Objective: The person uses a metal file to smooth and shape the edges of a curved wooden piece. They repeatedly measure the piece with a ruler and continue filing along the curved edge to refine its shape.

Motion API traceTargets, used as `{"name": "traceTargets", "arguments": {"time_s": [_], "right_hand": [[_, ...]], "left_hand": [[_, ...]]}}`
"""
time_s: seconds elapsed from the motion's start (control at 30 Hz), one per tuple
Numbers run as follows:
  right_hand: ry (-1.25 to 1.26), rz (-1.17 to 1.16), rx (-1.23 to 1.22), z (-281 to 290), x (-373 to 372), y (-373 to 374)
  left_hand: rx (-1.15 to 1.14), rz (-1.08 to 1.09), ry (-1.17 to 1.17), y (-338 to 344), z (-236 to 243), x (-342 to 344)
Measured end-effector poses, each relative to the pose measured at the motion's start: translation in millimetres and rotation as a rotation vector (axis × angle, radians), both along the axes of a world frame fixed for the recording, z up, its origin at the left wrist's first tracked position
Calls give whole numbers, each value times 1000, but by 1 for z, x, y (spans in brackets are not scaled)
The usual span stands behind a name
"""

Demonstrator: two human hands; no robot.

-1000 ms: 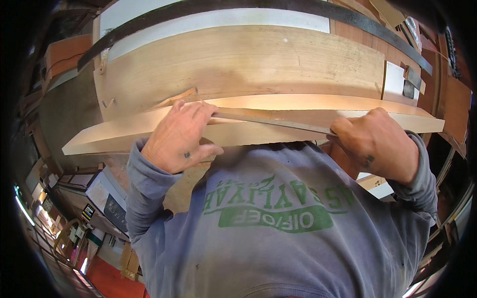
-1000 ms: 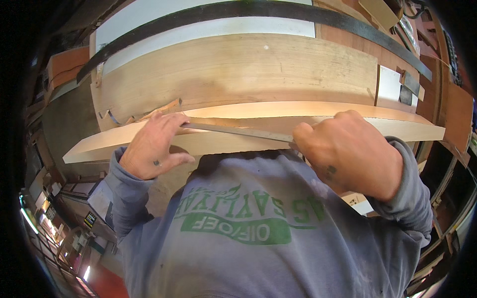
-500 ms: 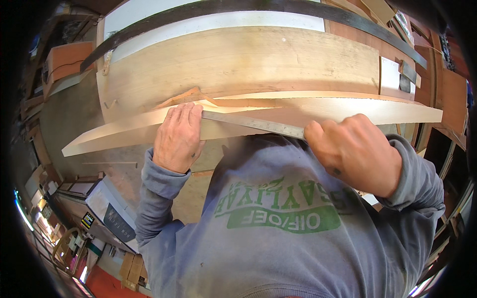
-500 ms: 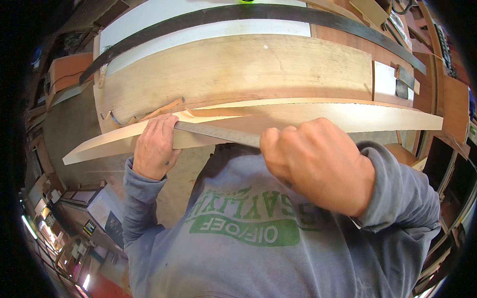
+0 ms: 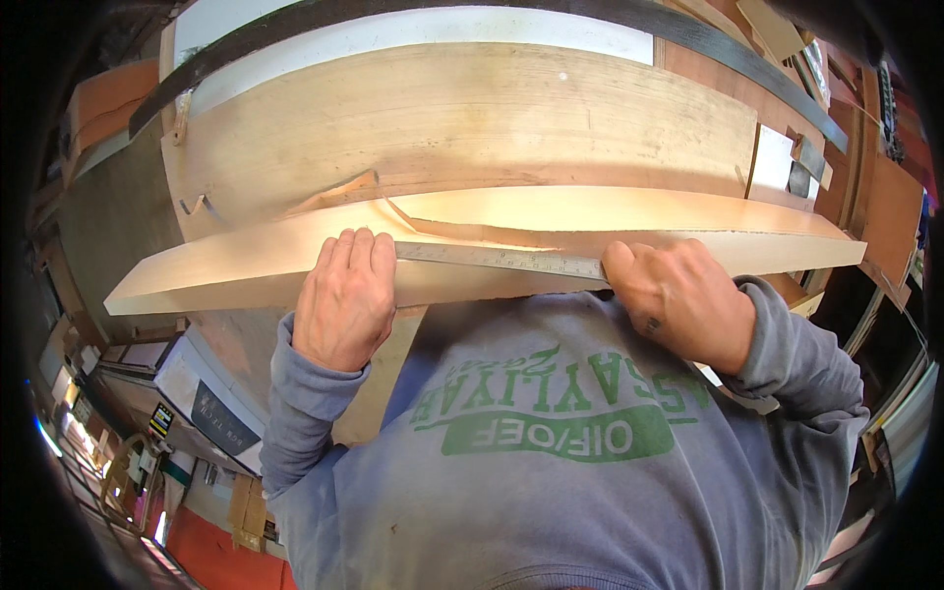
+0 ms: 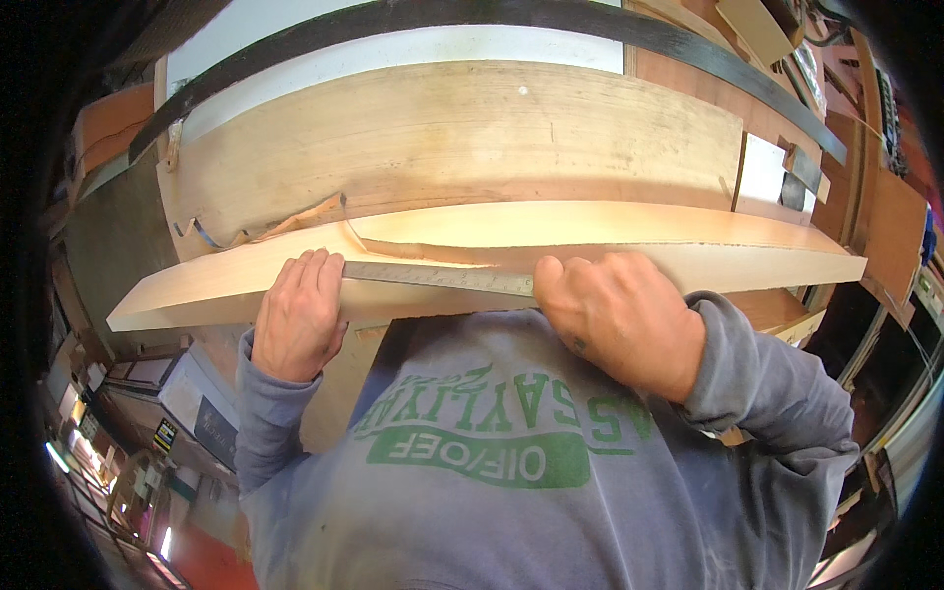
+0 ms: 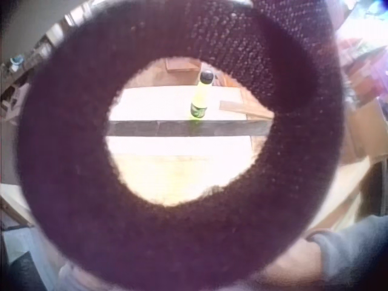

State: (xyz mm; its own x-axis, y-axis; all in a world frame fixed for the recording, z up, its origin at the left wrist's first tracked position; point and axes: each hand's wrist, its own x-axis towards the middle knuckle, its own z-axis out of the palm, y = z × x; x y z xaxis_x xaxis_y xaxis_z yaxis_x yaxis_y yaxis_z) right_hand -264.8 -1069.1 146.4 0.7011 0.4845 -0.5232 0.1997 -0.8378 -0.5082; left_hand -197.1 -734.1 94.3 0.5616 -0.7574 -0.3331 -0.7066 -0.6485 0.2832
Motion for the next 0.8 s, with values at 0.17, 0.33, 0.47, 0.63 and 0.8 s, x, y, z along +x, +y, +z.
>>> {"name": "traceTargets", "arguments": {"time_s": [0.17,0.33,0.47,0.63,0.8], "right_hand": [[-65,20,39,-9,1,-5],[-75,-19,97,-21,1,-9],[-80,-14,115,-21,0,-17],[-75,5,-80,27,-14,-32],[-109,47,-142,49,-26,-45]], "left_hand": [[37,-2,20,-1,3,1],[138,38,135,-1,4,3],[132,14,178,-2,13,7],[53,-17,212,-20,29,1],[-161,37,190,-56,24,-18]]}}
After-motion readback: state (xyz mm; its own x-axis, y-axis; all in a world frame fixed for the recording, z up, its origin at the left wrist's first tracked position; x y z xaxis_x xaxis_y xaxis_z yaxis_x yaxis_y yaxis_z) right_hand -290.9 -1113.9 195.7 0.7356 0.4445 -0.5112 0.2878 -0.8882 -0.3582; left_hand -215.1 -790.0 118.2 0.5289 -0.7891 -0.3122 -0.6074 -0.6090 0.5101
